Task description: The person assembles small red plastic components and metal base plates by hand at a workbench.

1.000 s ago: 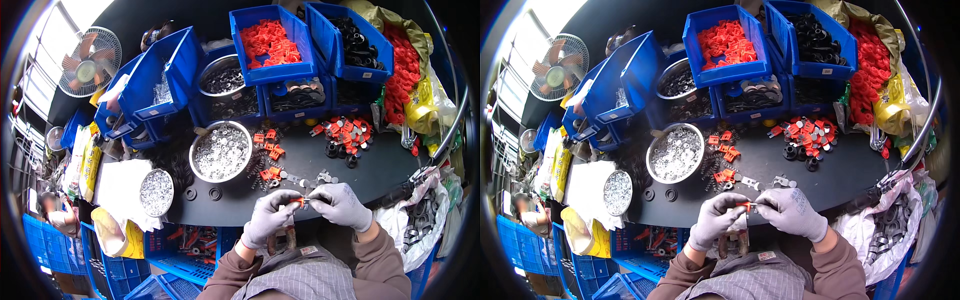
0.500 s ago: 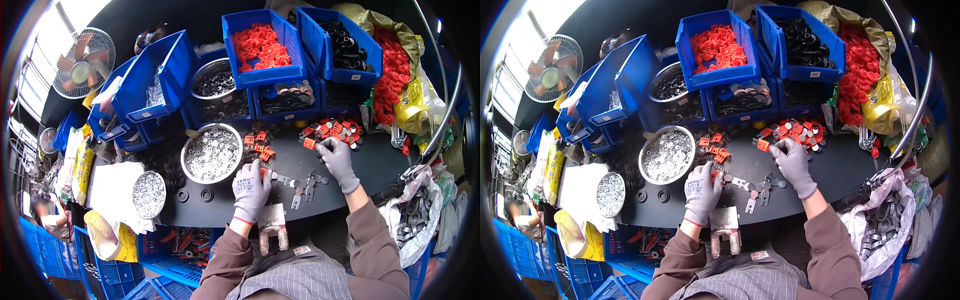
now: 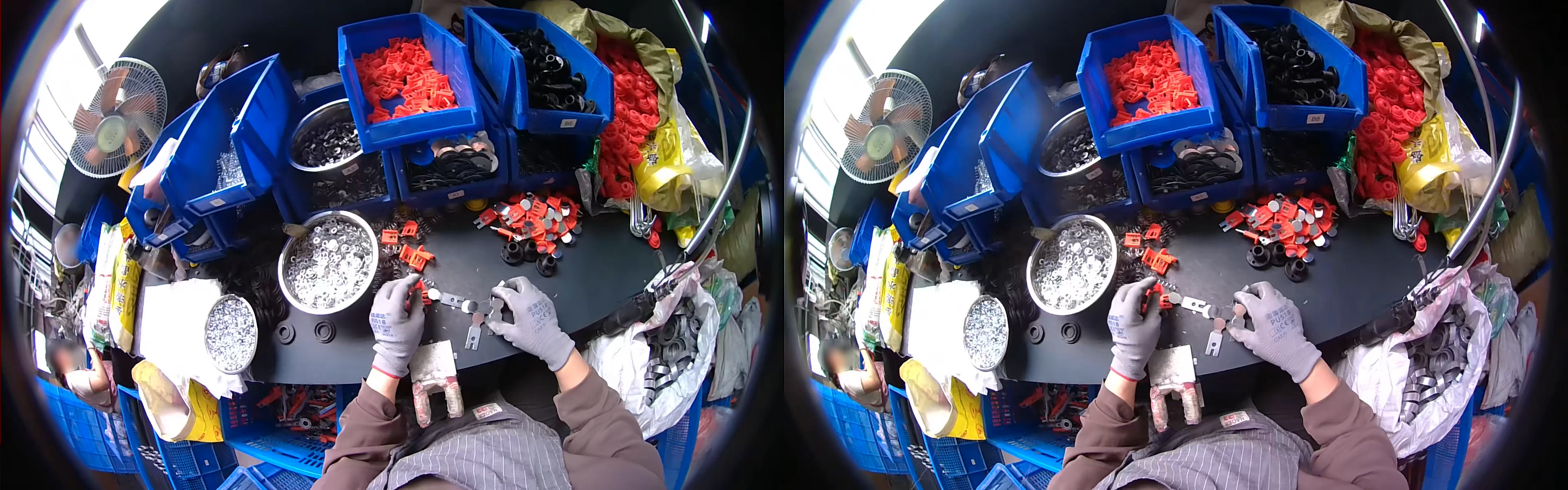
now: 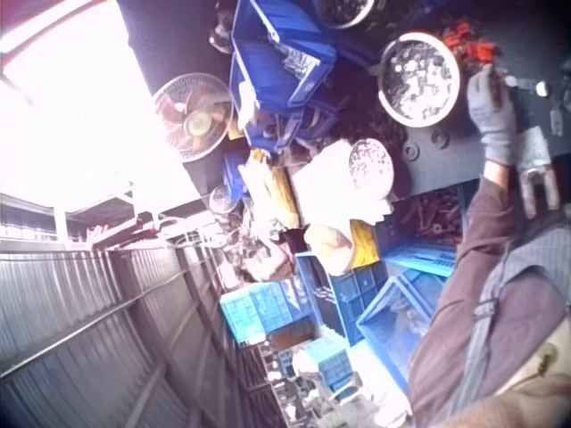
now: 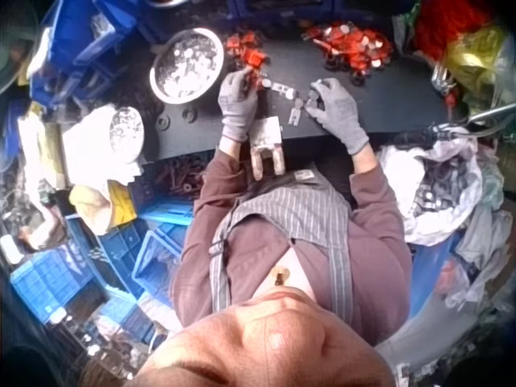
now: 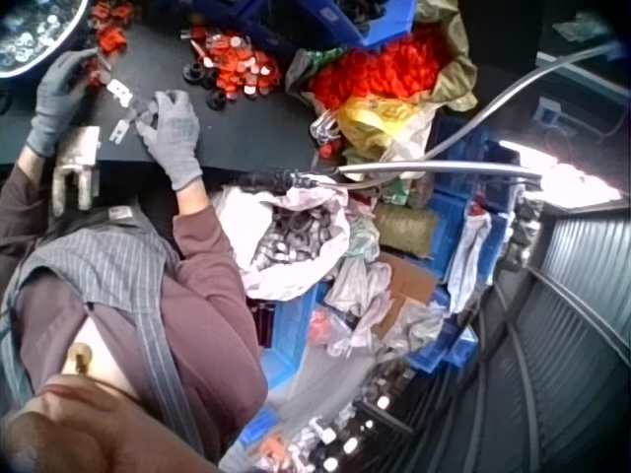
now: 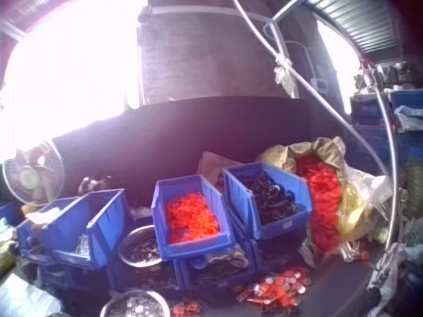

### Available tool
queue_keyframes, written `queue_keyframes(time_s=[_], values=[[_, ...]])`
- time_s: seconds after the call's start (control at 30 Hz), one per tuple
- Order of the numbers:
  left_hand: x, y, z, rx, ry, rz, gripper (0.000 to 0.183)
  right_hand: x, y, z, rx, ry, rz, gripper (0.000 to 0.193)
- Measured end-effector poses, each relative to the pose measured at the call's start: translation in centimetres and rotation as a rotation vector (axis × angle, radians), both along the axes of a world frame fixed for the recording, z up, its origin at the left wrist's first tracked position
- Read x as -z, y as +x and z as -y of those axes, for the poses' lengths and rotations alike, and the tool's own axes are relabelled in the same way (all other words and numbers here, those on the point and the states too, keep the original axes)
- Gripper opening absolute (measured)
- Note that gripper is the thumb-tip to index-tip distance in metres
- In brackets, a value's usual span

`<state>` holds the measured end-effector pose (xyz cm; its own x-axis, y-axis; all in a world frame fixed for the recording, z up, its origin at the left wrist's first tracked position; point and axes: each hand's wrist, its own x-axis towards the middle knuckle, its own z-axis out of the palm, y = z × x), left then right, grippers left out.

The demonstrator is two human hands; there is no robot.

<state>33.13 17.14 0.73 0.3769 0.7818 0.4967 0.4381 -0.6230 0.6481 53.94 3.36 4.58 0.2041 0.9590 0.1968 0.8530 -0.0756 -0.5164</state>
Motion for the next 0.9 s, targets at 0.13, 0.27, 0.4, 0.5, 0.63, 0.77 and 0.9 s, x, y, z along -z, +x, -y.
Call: queue_keyframes(time_s=[0.13, 0.27, 0.4, 0.5, 0.63, 0.77, 0.9], values=[[-1.9, 0.3, 0.9, -0.012, -0.195, 0.258, 0.039, 0.6, 1.2, 0.3, -0.01, -0.051, -0.111, 0.038], [-4.2, -1.1, 3.0, 0.313, -1.025, 0.796, 0.034, -4.0, -0.6, 0.7, 0.158, 0.021, -1.192, 0.008], [-5.1, -1.3, 4.6, 0.402, -1.063, 0.921, 0.031, -6.4, -4.0, 0.2, 0.082, 0.241, -1.324, 0.01], [-5.7, -1.3, 5.3, 0.465, -1.079, 0.918, 0.031, -6.5, -4.9, 0.1, 0.014, 0.307, -1.29, 0.01], [-6.1, -1.6, 6.3, 0.351, -1.017, 0.84, 0.026, -6.1, -4.8, 0.8, -0.042, 0.217, -1.211, 0.007], [-7.1, -2.6, 7.9, 0.417, -1.044, 0.538, 0.023, -6.3, -3.7, 2.3, -0.109, -0.032, -1.309, 0.004], [-6.9, -3.6, 8.5, 0.589, -1.061, 0.421, 0.021, -5.3, -2.0, 4.2, -0.275, -0.172, -1.448, 0.019]])
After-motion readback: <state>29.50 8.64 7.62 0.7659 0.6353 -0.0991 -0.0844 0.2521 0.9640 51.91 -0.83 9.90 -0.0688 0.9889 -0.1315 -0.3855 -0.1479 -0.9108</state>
